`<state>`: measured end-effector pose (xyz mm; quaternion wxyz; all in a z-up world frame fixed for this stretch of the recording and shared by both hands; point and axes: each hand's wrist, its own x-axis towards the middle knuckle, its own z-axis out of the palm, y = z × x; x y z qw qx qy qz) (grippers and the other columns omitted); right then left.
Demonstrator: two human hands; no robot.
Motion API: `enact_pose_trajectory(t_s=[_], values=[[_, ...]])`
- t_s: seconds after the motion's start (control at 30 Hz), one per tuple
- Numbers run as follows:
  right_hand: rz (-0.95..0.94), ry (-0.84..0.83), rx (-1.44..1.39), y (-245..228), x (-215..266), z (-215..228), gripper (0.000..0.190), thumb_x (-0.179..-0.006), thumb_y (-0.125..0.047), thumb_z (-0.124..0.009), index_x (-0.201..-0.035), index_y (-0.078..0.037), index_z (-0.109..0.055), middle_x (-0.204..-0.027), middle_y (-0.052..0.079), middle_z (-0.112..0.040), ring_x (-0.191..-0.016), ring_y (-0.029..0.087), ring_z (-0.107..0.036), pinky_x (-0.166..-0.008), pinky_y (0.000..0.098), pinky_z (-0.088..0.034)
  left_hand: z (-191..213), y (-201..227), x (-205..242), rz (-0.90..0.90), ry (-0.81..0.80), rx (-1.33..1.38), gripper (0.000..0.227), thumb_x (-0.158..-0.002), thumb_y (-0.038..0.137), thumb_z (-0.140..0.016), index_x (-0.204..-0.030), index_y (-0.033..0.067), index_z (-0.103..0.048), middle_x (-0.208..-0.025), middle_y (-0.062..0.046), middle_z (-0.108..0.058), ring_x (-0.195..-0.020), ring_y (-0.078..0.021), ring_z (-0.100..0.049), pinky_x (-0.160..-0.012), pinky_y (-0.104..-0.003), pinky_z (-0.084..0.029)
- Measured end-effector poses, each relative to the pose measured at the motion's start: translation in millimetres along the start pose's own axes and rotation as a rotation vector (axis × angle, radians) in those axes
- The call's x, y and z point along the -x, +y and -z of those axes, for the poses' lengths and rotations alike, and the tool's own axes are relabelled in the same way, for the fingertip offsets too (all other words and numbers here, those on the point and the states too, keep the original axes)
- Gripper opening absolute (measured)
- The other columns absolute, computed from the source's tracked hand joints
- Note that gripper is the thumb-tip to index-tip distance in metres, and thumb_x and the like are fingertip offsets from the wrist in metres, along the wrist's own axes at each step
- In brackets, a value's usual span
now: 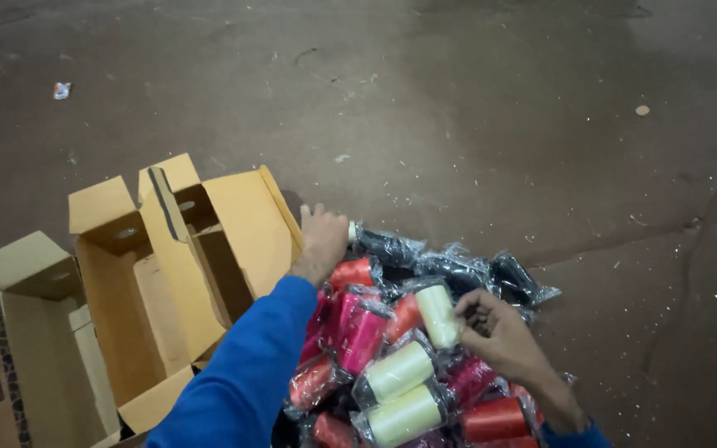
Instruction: The person picks up individual spools of thread from a pile on the floor and places them into a small cardboard box. After filling the box, the person closes the lid and stacks it on top of other boxes.
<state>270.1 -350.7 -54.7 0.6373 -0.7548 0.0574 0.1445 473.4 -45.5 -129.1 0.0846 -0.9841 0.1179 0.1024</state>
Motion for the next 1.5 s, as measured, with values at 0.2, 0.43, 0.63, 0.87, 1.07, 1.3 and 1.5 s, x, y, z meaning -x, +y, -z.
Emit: enact_pose_trajectory(t_s=[0.2, 0.43, 0.63, 0.87, 1.07, 1.3, 1.5], values=[[-0.032, -0.030, 0.166, 1.1, -1.5, -5.1, 0.024, -0.083, 0.001, -0.070, -0.107, -0.002, -0.071, -0.081, 0.013, -0.072, -0.073, 0.020, -0.068, -0.067, 0.0367, -0.056, 1.2, -9.0, 2.0, -0.013, 0.150, 0.000, 0.012, -0.091, 0.027, -0.066, -0.090, 0.0235, -0.078, -0.090, 0.000, -0.078, -0.105, -0.0210, -0.068, -0.106, -0.051, -0.036], [-0.143, 0.130, 0.602, -39.7, 10.4, -28.1, 0.048, -0.082, -0.046, -0.084, -0.104, -0.007, -0.067, -0.105, 0.022, -0.076, -0.100, 0.041, -0.076, -0.085, 0.0508, -0.057, 44.0, -42.7, 49.2, -0.122, 0.437, 0.572, 0.013, -0.090, 0.020, -0.067, -0.099, 0.0115, -0.065, -0.120, -0.019, -0.062, -0.111, -0.0452, -0.064, -0.096, -0.059, -0.051], [-0.131, 0.101, 0.541, -40.2, 23.8, -31.2, 0.068, -0.084, -0.039, -0.080, -0.137, -0.016, -0.043, -0.130, 0.026, -0.069, -0.122, 0.048, -0.065, -0.100, 0.0564, -0.051, 132.3, -38.2, 157.7, -0.069, 0.059, 1.087, 0.029, -0.092, 0.036, -0.057, -0.111, 0.0135, -0.057, -0.109, -0.017, -0.065, -0.112, -0.0405, -0.064, -0.100, -0.058, -0.045], [-0.145, 0.207, 0.548, -82.2, 92.5, -48.6, 0.081, -0.083, -0.034, -0.075, -0.151, -0.025, -0.032, -0.139, 0.023, -0.063, -0.125, 0.045, -0.063, -0.107, 0.0540, -0.049, 145.5, 10.8, 276.9, -0.205, -0.090, 0.971, 0.026, -0.096, 0.025, -0.052, -0.117, 0.0098, -0.054, -0.107, -0.026, -0.067, -0.106, -0.0513, -0.066, -0.088, -0.059, -0.054], [-0.249, 0.317, 0.381, -106.0, 144.0, -70.3, 0.084, -0.082, -0.015, -0.067, -0.157, -0.032, -0.033, -0.135, 0.018, -0.065, -0.107, 0.033, -0.072, -0.080, 0.0453, -0.063, 161.1, 30.8, 307.2, -0.226, -0.111, 0.804, 0.025, -0.104, 0.041, -0.049, -0.106, 0.0167, -0.047, -0.095, 0.000, -0.063, -0.075, -0.0104, -0.055, -0.068, -0.026, -0.058], [-0.206, 0.351, 0.205, -71.3, 163.8, -98.1, 0.093, -0.081, -0.020, -0.072, -0.161, -0.018, -0.024, -0.158, 0.023, -0.041, -0.133, 0.035, -0.056, -0.102, 0.0470, -0.052, 140.3, 28.4, 327.7, -0.187, -0.065, 0.809, 0.062, -0.093, 0.034, -0.074, -0.140, 0.0134, -0.039, -0.096, -0.009, -0.065, -0.083, -0.0227, -0.063, -0.069, -0.038, -0.057], [-0.147, 0.454, 0.204, -59.8, 183.9, -124.5, 0.100, -0.083, -0.027, -0.077, -0.162, -0.010, -0.018, -0.149, 0.029, -0.048, -0.132, 0.044, -0.053, -0.105, 0.0547, -0.048, 99.9, 24.4, 346.6, -0.297, 0.114, 0.979, 0.068, -0.091, 0.026, -0.070, -0.145, 0.0109, -0.032, -0.135, -0.028, -0.061, -0.105, -0.0434, -0.070, -0.088, -0.057, -0.059]])
